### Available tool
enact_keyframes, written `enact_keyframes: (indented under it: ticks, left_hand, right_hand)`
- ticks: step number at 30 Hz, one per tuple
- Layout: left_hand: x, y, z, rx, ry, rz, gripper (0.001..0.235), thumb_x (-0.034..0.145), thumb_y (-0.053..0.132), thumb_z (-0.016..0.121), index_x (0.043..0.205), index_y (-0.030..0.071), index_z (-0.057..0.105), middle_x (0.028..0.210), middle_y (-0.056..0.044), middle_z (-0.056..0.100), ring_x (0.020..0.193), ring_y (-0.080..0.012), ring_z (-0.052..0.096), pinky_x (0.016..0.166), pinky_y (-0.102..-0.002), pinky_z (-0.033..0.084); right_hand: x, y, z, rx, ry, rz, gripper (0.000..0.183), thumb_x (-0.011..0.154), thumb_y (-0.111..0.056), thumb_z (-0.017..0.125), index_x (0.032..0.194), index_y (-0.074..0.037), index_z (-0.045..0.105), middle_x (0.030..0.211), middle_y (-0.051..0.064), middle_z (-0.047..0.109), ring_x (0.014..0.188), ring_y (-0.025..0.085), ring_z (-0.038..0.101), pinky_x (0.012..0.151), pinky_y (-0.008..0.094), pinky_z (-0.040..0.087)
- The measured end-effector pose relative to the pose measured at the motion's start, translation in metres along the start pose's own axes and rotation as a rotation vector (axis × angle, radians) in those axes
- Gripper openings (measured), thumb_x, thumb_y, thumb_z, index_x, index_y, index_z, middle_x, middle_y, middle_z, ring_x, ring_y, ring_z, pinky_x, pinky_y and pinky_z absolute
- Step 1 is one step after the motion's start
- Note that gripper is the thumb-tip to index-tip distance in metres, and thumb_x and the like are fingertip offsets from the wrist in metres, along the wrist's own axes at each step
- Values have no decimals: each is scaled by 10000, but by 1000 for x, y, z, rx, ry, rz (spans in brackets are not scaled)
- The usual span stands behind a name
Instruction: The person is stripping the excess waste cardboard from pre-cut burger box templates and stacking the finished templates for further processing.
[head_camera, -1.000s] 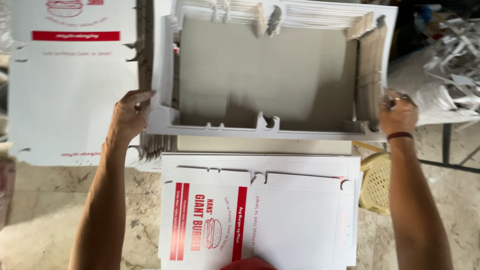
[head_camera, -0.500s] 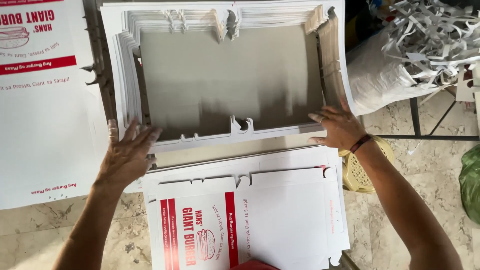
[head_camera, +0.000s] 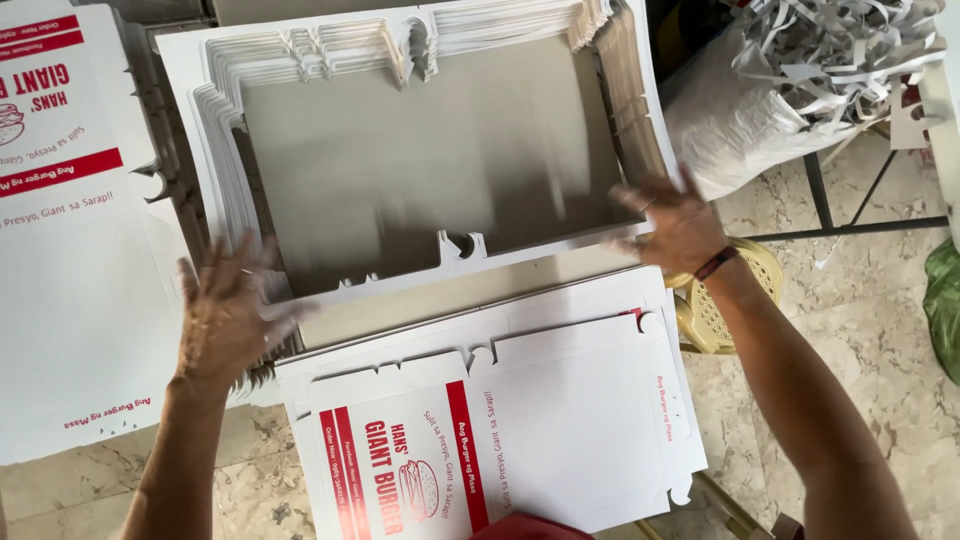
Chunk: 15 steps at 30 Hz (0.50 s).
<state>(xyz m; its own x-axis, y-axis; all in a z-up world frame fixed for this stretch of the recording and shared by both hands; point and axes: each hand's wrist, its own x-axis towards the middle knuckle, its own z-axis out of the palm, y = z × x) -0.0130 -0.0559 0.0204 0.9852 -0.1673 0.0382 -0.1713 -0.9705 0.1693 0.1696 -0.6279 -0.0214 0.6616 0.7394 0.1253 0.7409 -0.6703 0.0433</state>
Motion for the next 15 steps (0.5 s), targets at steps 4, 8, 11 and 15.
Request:
enact_keyframes:
  ticks: [4,8,11,15]
  left_hand:
    - [17,-13,5,-341,-156,-736,780,975,451,530,1592,63,252,1107,-87,237,932,-301,222,707,-483,236]
    - [11,-40,40,-274,-24,-739,388,1024,9,531,1401,-38,609,1314,-293,635,313,-97,363,234,-255,279]
    - [9,-30,16,-382,-33,-807,194,1159,242,589,1234,67,550,760,-63,613,479,-187,529,361,-341,463]
    - [-76,-34,34,-552,345,-627,495,1095,210,745,1442,-53,510,1538,-169,484,1045,-356,678,883,-379,542]
  right_hand:
    - [-6,28,-1,20,-28,646,619,1062,-551,562,1357,-14,654,810,174,736,679,259,725,484,354,562]
    - [7,27,4,319,-213,975,242,1082,-131,605,1258,23,667,997,242,740,909,358,733,813,438,650]
    - [2,25,-4,425,-72,1060,606,1083,-490,599,1420,13,560,1151,221,722,972,360,723,817,479,627]
    - [-75,10,-22,318,-21,1038,578,1094,-479,619,1418,-10,525,1313,201,657,1024,399,682,855,510,543]
